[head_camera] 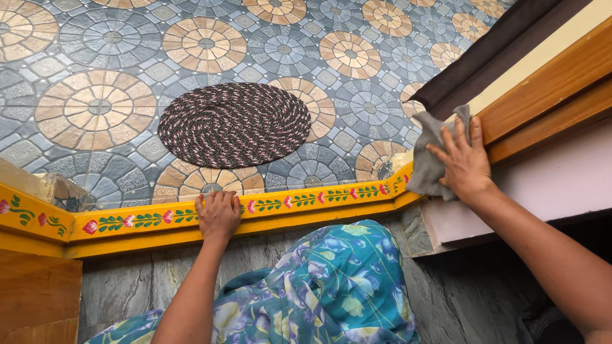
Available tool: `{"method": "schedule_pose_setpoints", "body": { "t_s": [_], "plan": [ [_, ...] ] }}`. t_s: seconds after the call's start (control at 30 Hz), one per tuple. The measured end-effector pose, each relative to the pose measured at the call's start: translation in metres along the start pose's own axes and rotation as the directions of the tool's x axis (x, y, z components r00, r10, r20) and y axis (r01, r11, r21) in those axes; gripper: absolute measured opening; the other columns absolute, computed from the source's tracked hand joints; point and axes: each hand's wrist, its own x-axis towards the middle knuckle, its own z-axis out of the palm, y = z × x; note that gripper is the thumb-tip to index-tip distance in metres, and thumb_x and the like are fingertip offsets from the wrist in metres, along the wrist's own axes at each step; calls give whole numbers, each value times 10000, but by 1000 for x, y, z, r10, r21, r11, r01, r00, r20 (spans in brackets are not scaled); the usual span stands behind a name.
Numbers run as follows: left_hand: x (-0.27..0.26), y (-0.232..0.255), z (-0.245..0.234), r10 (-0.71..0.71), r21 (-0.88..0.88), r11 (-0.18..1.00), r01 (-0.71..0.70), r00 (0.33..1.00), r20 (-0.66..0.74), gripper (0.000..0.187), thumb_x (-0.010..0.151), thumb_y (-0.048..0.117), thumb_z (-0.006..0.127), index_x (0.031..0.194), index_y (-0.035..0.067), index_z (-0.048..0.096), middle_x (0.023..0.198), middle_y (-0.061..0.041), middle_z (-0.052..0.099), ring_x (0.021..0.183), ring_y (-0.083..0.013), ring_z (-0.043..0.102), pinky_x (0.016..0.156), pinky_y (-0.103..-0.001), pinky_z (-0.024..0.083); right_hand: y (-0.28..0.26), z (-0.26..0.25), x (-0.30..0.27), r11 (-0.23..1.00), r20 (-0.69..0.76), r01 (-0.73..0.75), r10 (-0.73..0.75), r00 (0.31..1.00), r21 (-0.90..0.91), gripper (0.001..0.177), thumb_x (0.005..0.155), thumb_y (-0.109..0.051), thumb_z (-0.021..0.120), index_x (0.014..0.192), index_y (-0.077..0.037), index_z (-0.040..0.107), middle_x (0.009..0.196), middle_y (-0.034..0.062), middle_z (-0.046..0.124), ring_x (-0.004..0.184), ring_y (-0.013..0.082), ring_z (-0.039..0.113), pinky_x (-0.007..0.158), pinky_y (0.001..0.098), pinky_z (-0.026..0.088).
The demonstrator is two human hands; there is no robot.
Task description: The person sits on the floor and wipes the lower section of a wooden door frame with a grey cloth. They repeatedly rub the yellow painted base and the adjacent wooden door panel to clean the surface.
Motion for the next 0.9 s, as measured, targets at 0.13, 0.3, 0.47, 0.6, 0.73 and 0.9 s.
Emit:
{"method": "schedule_pose_setpoints", "body": {
  "t_s": [0.13,0.3,0.47,0.6,0.73,0.9],
  "plan": [
    [0,1,-4,31,-2,1000,-31,999,-36,268,989,357,554,1117,199,729,1127,-17,718,1195,-224,608,1134,-516,306,-62,23,32,986,-5,163,-163,987,22,792,931,-678,487,1626,-417,210,1642,106,266,1537,415,132,1133,728,-60],
    [3,8,-18,3,-33,999,-2,1000,19,259,974,332,564,1099,191,742,1110,-17,720,1167,-218,611,1141,-507,306,-157,66,75,956,-43,293,-293,955,11,610,1025,-499,445,1606,-373,309,1619,135,304,1517,384,226,1168,736,25],
    [6,12,-25,-21,-29,999,23,998,58,244,955,312,582,1079,181,745,1106,-23,719,1150,-228,606,1140,-499,303,-244,116,76,627,-488,365,28,872,688,603,1069,-384,409,1614,-128,369,1642,194,340,1512,327,338,1302,565,147],
    [13,16,-25,-37,-34,999,39,997,62,232,931,298,587,1054,176,741,1088,-21,719,1149,-238,604,1126,-506,297,-278,93,69,325,-588,500,288,756,803,701,944,-410,486,1598,-205,337,1598,239,348,1509,414,279,1213,591,153],
    [13,16,-25,-39,-38,998,41,997,65,235,932,299,589,1066,178,739,1084,-25,715,1153,-245,602,1133,-505,291,-261,26,87,408,-794,714,50,605,569,675,893,-464,513,1538,-373,337,1532,124,378,1474,352,335,1214,581,192],
    [13,16,-24,-53,-42,998,57,995,82,251,939,312,578,1075,172,736,1089,-31,716,1159,-251,600,1129,-512,286,-244,-94,115,254,-915,934,-251,315,251,602,922,-542,521,1499,-495,354,1590,146,339,1204,342,513,965,502,407]
  ]
}}
